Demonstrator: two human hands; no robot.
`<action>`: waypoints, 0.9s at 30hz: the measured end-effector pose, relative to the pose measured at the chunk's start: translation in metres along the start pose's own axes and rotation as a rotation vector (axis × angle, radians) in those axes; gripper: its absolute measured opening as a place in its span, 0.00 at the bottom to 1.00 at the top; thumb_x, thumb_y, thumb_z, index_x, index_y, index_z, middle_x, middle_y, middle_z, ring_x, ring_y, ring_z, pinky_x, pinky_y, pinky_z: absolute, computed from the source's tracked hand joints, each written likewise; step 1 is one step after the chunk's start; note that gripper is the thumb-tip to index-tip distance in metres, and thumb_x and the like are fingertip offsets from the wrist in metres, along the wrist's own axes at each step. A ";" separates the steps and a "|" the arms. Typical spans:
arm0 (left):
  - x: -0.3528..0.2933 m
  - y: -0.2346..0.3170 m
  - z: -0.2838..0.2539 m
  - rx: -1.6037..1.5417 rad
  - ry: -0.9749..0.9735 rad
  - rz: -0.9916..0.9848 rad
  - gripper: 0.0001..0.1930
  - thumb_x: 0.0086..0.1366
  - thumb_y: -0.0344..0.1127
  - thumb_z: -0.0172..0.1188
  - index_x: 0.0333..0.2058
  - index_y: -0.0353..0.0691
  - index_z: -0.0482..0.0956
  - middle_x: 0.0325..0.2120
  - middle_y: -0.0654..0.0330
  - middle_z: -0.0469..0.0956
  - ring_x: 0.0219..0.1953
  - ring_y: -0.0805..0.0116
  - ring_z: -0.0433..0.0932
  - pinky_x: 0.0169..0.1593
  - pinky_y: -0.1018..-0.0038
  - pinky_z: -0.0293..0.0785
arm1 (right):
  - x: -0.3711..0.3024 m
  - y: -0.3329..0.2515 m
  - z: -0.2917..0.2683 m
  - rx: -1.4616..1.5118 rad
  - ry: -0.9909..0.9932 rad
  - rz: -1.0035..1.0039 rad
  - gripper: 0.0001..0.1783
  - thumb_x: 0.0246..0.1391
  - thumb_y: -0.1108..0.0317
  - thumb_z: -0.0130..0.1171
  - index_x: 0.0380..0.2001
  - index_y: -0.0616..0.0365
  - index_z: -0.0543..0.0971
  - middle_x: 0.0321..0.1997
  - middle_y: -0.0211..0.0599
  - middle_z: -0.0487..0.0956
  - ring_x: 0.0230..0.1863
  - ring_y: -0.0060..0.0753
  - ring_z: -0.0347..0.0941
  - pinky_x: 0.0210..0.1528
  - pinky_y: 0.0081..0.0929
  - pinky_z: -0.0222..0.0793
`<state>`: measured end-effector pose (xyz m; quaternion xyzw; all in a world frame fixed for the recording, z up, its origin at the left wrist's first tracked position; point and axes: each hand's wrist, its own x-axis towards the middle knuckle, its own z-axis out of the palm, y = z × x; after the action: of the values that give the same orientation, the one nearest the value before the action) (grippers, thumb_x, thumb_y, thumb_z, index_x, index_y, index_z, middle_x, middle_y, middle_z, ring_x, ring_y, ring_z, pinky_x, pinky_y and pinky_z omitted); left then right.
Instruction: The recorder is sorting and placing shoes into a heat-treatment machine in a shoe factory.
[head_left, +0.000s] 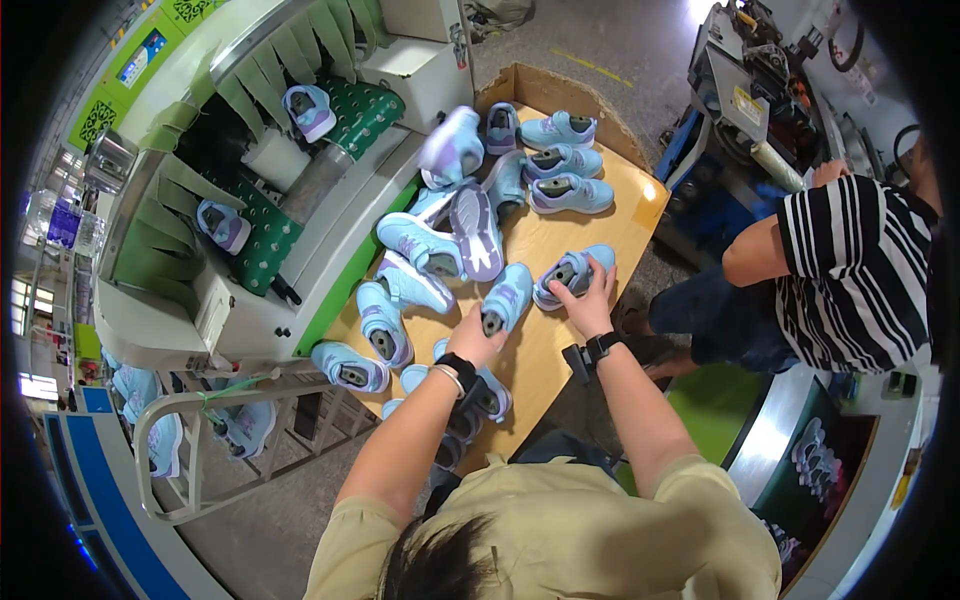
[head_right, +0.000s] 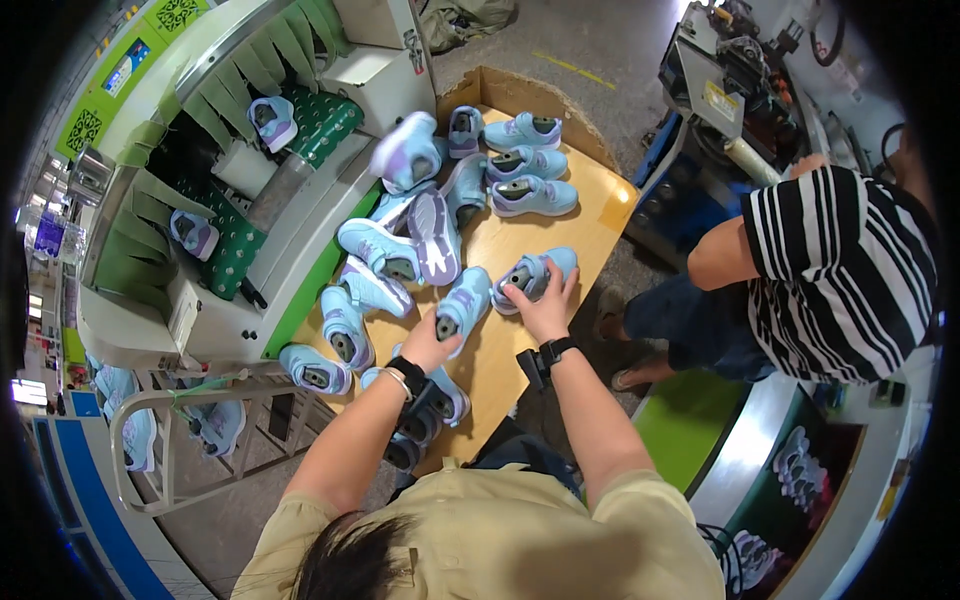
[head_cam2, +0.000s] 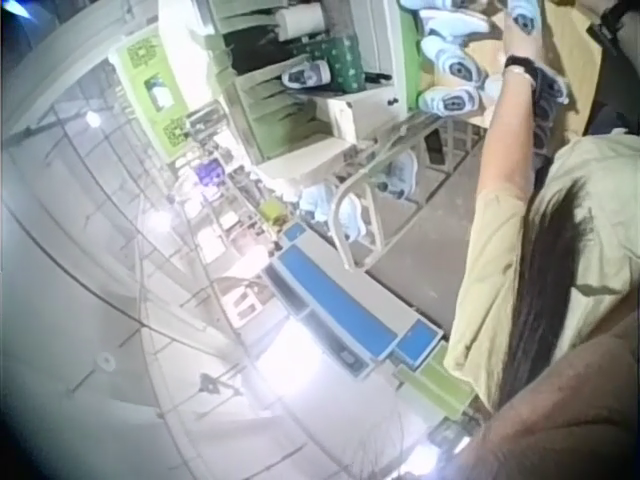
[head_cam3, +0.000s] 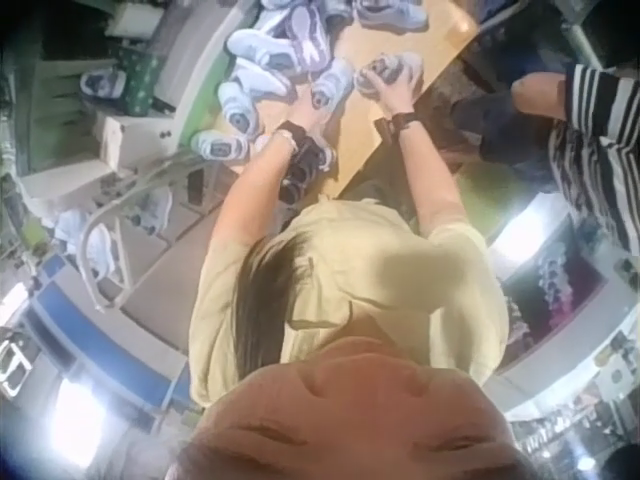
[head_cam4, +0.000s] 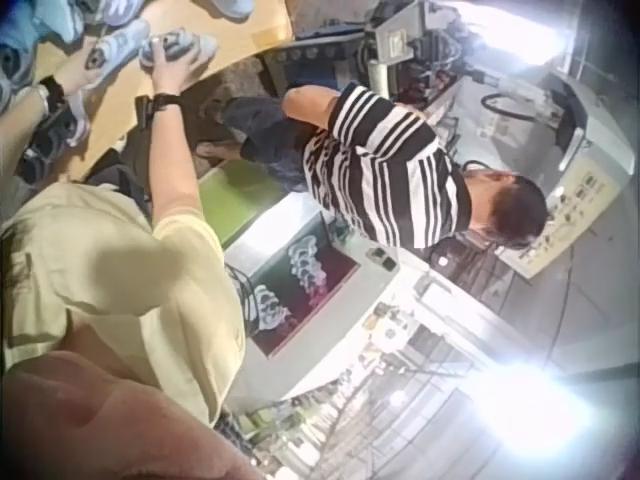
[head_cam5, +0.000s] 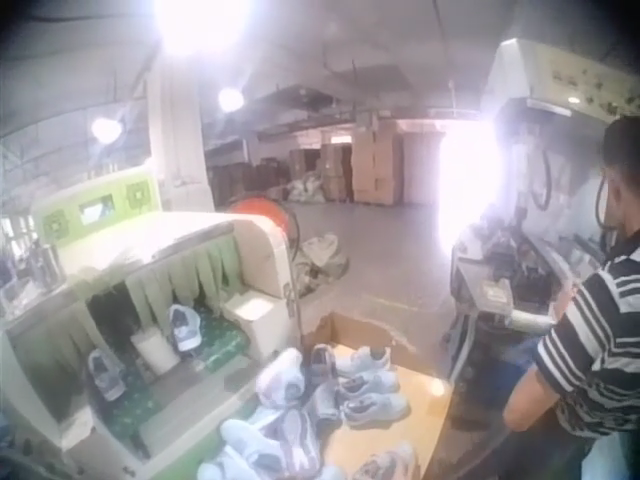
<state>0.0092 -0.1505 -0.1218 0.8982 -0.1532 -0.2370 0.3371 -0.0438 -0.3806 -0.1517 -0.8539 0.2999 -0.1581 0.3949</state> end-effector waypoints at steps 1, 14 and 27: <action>0.000 0.008 0.004 0.026 -0.090 -0.076 0.44 0.52 0.48 0.64 0.62 0.31 0.55 0.46 0.37 0.74 0.48 0.42 0.74 0.51 0.60 0.71 | 0.005 0.008 -0.003 0.109 -0.060 0.022 0.46 0.40 0.52 0.72 0.59 0.56 0.62 0.68 0.60 0.50 0.71 0.57 0.43 0.70 0.41 0.42; -0.067 0.019 -0.027 0.055 -0.280 0.069 0.30 0.59 0.52 0.59 0.55 0.41 0.66 0.37 0.43 0.79 0.39 0.43 0.78 0.41 0.55 0.74 | 0.046 -0.065 -0.012 0.213 -1.046 -0.073 0.38 0.44 0.66 0.68 0.58 0.61 0.64 0.56 0.41 0.68 0.60 0.39 0.63 0.59 0.34 0.63; -0.126 -0.020 -0.057 -0.344 0.171 -0.028 0.27 0.55 0.46 0.61 0.51 0.37 0.71 0.41 0.46 0.78 0.45 0.49 0.76 0.48 0.59 0.71 | 0.179 -0.011 -0.048 0.390 -0.802 -0.877 0.35 0.43 0.76 0.64 0.58 0.63 0.67 0.58 0.47 0.71 0.57 0.42 0.69 0.61 0.35 0.62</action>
<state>-0.0646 -0.0507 -0.0569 0.8462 -0.0686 -0.1873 0.4942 0.0739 -0.5166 -0.1073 -0.8026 -0.2844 -0.0244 0.5239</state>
